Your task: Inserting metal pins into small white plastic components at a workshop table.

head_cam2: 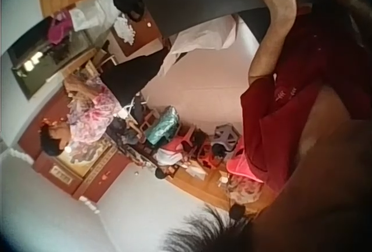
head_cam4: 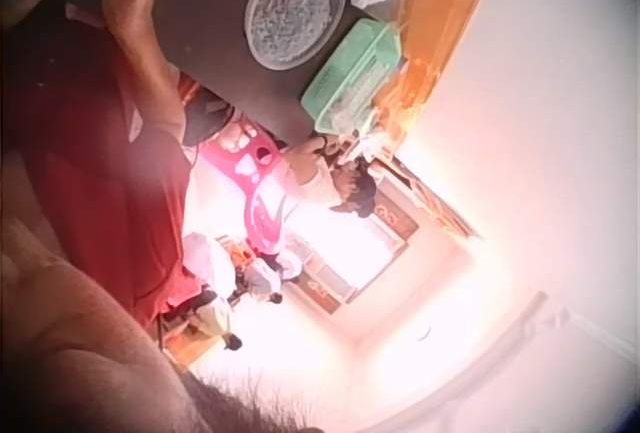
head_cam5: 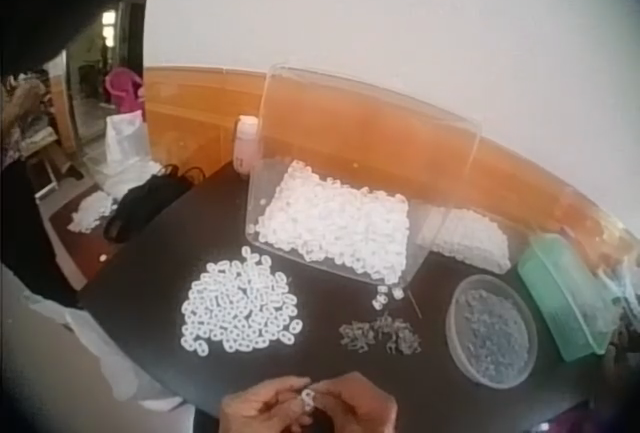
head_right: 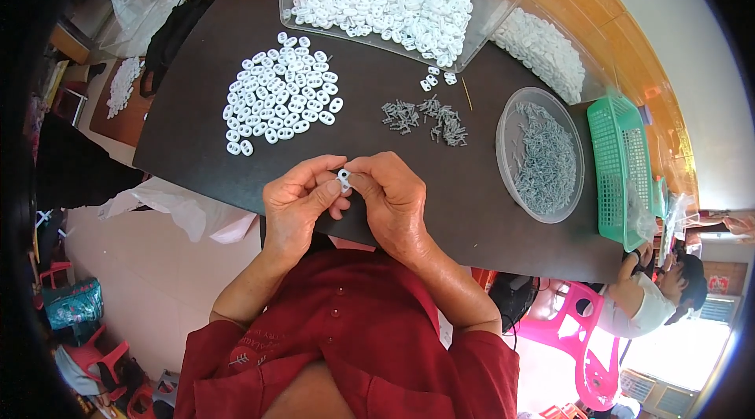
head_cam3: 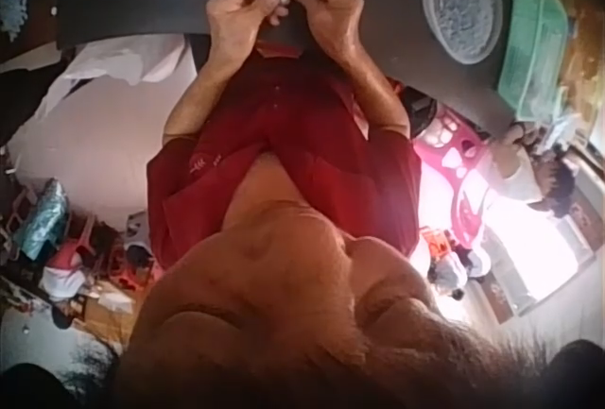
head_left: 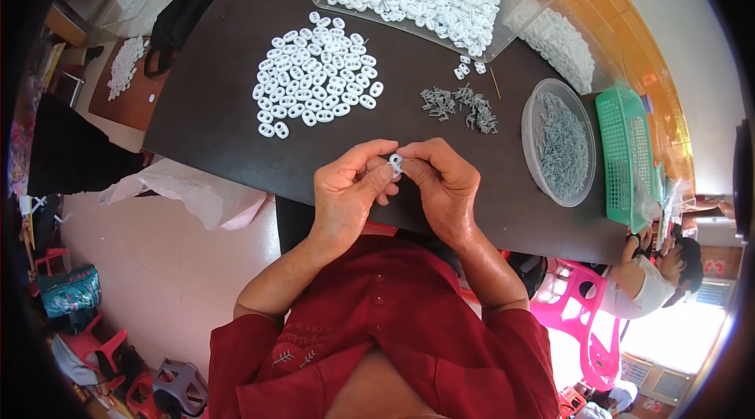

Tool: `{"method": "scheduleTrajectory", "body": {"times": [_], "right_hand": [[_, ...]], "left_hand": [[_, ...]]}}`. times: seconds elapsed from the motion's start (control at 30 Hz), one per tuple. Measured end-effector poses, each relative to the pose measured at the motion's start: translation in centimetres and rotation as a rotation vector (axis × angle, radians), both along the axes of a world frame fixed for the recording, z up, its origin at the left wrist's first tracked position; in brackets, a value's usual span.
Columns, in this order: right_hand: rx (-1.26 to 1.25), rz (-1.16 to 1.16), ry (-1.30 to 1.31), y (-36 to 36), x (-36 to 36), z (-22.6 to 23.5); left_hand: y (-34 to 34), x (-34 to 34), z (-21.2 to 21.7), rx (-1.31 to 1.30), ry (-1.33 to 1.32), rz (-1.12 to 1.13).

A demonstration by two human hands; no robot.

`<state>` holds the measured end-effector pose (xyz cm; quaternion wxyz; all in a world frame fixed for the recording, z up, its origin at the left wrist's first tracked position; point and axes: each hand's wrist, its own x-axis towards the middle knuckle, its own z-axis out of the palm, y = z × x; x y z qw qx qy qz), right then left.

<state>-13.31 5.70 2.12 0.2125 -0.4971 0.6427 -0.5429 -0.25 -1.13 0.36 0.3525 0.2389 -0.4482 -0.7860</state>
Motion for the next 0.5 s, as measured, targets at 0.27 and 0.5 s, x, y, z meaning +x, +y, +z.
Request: {"method": "scheduleTrajectory", "body": {"times": [0.27, 0.5], "right_hand": [[-0.077, 0.031, 0.182, 0.35, 0.66, 0.32], [-0.180, -0.002, 0.470, 0.28, 0.56, 0.08]], "left_hand": [[0.56, -0.55, -0.62, -0.002, 0.107, 0.074], [0.69, -0.72, -0.13, 0.054, 0.079, 0.120]]}}
